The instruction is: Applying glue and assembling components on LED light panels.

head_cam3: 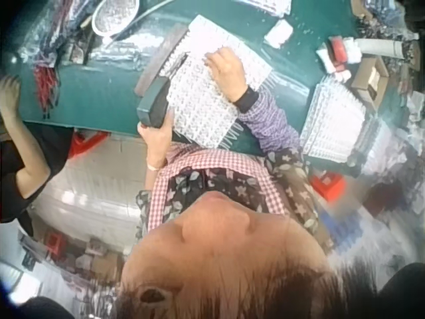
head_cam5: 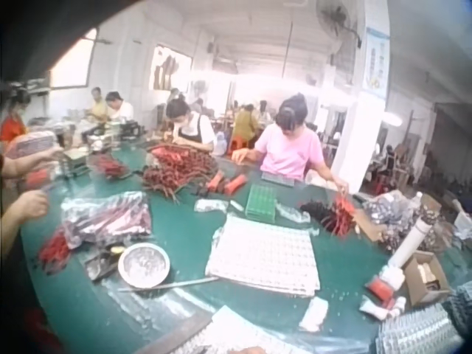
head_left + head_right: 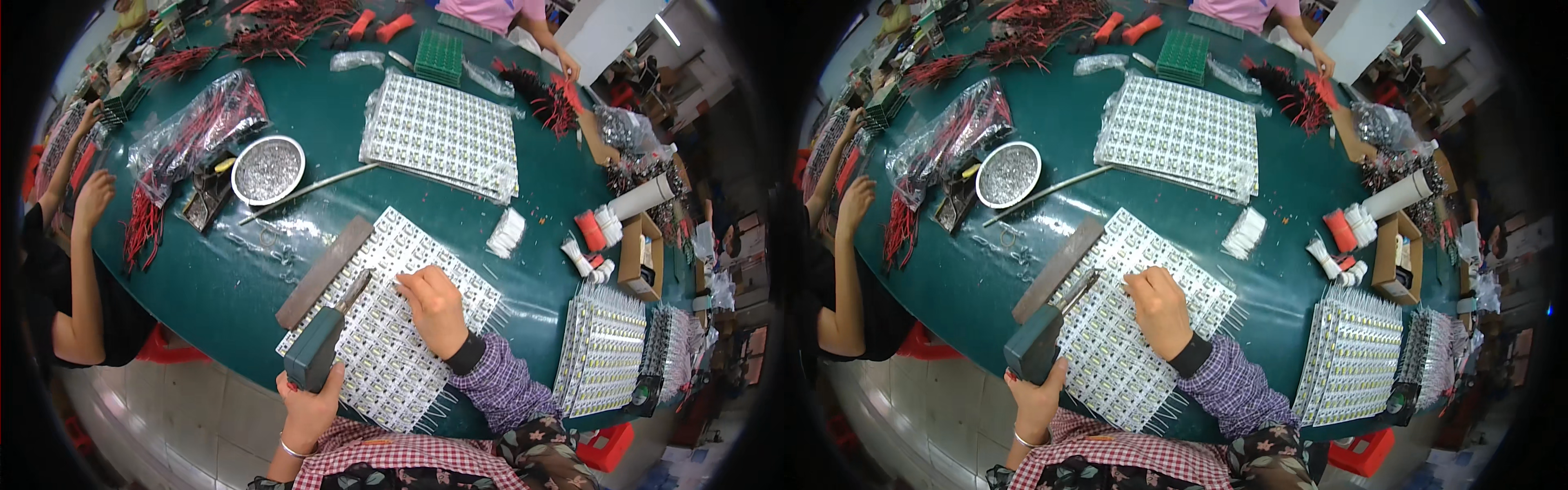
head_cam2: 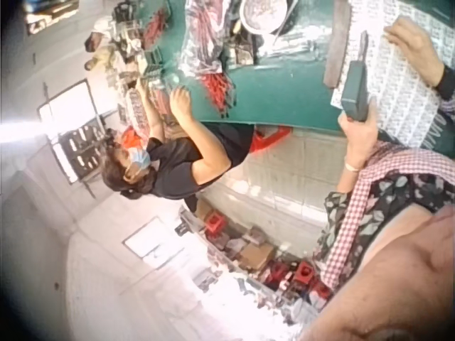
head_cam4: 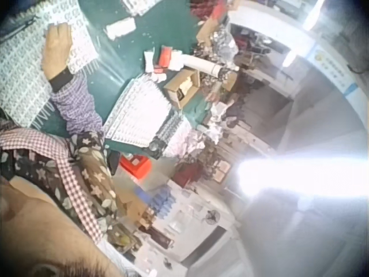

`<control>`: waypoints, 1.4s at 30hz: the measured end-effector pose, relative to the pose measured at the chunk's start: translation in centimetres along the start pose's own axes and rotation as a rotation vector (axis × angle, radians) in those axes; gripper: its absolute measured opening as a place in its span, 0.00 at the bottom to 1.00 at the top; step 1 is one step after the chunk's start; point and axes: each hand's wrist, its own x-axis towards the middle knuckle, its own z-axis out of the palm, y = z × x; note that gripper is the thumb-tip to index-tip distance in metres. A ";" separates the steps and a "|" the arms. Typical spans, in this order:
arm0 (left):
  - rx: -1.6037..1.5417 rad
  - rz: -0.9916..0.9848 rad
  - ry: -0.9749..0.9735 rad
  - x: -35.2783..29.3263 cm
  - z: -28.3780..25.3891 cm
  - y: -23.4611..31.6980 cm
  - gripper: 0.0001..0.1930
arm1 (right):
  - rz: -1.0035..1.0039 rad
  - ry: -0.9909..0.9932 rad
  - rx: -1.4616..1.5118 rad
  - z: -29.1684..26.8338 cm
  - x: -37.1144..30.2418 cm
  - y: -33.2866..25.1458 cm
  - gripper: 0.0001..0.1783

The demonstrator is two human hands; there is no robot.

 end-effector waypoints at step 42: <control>-0.152 0.135 0.071 0.6 1.5 0.7 0.11 | 0.137 0.173 -0.339 -7.4 -1.3 11.1 0.03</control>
